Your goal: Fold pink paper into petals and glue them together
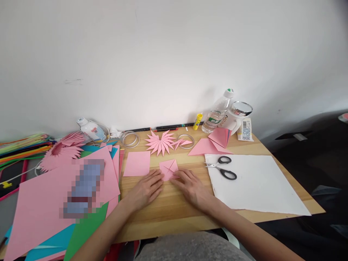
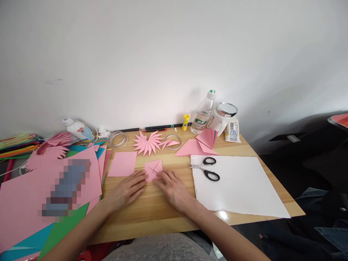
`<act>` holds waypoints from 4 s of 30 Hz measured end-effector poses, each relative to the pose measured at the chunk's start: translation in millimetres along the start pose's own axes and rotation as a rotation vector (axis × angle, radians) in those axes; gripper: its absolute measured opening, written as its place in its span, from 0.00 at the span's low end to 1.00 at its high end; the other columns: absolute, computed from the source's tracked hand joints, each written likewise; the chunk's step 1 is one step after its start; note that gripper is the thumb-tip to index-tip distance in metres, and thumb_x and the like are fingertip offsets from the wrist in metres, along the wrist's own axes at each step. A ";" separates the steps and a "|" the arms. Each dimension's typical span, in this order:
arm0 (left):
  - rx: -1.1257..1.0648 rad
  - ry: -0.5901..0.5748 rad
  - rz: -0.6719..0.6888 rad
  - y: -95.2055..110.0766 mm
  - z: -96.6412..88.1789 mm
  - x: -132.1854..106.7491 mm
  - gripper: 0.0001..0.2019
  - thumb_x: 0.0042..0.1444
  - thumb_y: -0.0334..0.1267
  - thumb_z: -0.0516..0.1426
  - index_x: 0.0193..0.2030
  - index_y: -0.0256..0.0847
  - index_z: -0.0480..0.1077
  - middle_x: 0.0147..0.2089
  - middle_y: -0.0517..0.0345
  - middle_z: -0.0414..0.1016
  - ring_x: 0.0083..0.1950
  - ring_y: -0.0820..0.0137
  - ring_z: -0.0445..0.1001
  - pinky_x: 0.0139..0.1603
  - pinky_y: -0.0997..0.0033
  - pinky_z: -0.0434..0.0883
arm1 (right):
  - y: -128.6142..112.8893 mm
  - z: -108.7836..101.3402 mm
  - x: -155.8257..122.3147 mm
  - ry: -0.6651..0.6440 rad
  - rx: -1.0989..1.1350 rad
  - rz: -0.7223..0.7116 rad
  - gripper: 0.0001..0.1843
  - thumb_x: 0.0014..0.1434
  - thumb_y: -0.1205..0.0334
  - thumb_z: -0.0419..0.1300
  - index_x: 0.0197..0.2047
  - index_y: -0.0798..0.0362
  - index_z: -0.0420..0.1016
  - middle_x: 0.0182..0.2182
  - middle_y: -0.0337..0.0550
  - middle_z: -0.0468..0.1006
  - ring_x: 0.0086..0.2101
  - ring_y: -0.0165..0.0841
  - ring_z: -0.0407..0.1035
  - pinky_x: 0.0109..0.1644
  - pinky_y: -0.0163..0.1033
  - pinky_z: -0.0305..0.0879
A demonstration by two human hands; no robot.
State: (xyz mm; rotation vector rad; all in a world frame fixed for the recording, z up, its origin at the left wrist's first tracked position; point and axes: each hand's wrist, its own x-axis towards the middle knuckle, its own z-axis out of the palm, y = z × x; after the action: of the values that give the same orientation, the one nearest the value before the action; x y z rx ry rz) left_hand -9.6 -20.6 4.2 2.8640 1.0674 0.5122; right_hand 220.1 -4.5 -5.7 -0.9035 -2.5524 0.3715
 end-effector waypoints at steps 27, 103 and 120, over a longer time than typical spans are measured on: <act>0.216 0.051 0.022 8.6 17.7 0.3 0.12 0.60 0.27 0.46 0.45 0.29 0.68 0.49 0.40 0.73 0.56 0.59 0.67 0.54 0.56 0.69 | 1.5 13.1 -27.9 0.121 0.255 0.109 0.27 0.59 0.74 0.45 0.61 0.52 0.51 0.56 0.55 0.61 0.55 0.37 0.59 0.56 0.46 0.64; -0.342 0.164 -0.365 25.8 16.7 4.0 0.09 0.59 0.30 0.50 0.41 0.37 0.70 0.35 0.54 0.71 0.38 0.70 0.67 0.38 0.69 0.69 | -18.3 7.2 3.5 0.179 0.317 0.206 0.08 0.59 0.71 0.53 0.31 0.55 0.72 0.35 0.47 0.74 0.39 0.35 0.66 0.42 0.41 0.67; -0.490 0.313 -0.801 32.0 18.0 12.8 0.03 0.49 0.33 0.60 0.30 0.39 0.75 0.29 0.57 0.77 0.31 0.69 0.72 0.31 0.69 0.69 | -15.7 20.0 11.4 0.222 0.195 0.371 0.08 0.59 0.66 0.54 0.29 0.54 0.70 0.28 0.44 0.72 0.31 0.35 0.66 0.35 0.38 0.65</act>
State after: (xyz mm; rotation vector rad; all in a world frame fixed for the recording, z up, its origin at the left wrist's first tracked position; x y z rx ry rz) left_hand 25.4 -35.4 -4.2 1.7744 1.6975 0.9723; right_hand 194.4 -11.3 -14.2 -1.2650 -2.1038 0.5809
